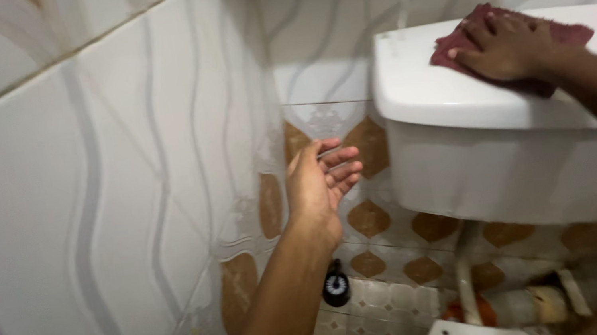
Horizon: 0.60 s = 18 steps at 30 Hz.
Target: The person cleans a toilet by first wiping the seat and exterior bowl with a cloth dipped in soapy water from a bucket, then rinsing the cloth and wiping the tank lid and sides multiple times.
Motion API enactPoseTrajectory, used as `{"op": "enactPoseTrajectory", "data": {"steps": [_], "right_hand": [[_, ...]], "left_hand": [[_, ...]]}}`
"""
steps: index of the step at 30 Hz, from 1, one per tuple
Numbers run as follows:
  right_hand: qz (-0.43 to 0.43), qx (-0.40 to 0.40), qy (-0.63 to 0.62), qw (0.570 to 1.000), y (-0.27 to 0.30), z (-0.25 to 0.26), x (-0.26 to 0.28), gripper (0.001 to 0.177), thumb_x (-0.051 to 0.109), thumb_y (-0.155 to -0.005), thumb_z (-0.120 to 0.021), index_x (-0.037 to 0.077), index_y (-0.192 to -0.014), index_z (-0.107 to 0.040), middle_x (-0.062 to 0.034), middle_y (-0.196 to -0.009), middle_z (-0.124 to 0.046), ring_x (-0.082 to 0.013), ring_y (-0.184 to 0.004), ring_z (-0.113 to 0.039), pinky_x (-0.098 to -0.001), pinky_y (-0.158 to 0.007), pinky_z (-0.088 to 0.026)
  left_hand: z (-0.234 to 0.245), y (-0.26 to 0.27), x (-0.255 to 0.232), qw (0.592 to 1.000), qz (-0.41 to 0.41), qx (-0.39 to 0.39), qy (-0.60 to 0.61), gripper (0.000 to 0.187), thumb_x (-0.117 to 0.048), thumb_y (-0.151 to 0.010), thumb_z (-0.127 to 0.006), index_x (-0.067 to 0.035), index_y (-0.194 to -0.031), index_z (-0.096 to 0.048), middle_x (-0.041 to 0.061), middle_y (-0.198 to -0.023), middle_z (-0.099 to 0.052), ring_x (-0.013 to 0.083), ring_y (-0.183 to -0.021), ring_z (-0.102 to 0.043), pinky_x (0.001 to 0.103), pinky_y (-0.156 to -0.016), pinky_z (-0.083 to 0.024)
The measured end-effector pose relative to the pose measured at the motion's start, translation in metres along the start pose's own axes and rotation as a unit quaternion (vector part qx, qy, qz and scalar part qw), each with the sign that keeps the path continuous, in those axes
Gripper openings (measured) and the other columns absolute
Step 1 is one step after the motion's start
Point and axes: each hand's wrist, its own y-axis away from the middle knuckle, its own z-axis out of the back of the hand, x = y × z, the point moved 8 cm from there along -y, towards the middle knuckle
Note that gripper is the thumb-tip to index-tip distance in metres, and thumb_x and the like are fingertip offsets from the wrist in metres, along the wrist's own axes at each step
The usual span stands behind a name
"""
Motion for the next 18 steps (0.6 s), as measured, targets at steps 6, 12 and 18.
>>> {"op": "enactPoseTrajectory", "data": {"steps": [6,12,18], "right_hand": [[0.029,0.022,0.031,0.999,-0.089,-0.006,0.043,0.092,0.082,-0.089,-0.025,0.029,-0.163,-0.022,-0.0167,-0.166,-0.027,-0.0432,-0.151,-0.026,-0.0663,-0.119,-0.023],[0.046,0.089,-0.017,0.995,-0.126,-0.018,0.094,0.087,0.078,-0.093,-0.028,0.031,-0.166,-0.031,-0.0199,-0.153,-0.054,-0.0429,-0.136,-0.057,-0.0653,-0.116,-0.039],[0.192,0.078,0.086,0.974,-0.132,-0.028,0.147,0.069,0.071,-0.092,-0.032,0.031,-0.143,-0.057,-0.0045,-0.154,-0.053,-0.0327,-0.149,-0.037,-0.0623,-0.120,-0.029]], "left_hand": [[0.034,0.008,-0.022,0.999,-0.027,-0.034,-0.015,0.033,-0.029,-0.102,-0.045,-0.001,-0.113,-0.061,0.014,-0.094,-0.072,0.0191,-0.077,-0.067,0.032,-0.070,-0.056],[0.053,0.003,-0.033,0.998,-0.045,-0.045,-0.009,0.033,-0.030,-0.101,-0.043,-0.003,-0.112,-0.060,0.015,-0.095,-0.072,0.0199,-0.077,-0.067,0.032,-0.070,-0.055],[0.055,0.011,-0.038,0.997,-0.050,-0.062,-0.006,0.031,-0.027,-0.101,-0.045,-0.002,-0.111,-0.060,0.015,-0.095,-0.072,0.0201,-0.078,-0.067,0.033,-0.071,-0.055]]}}
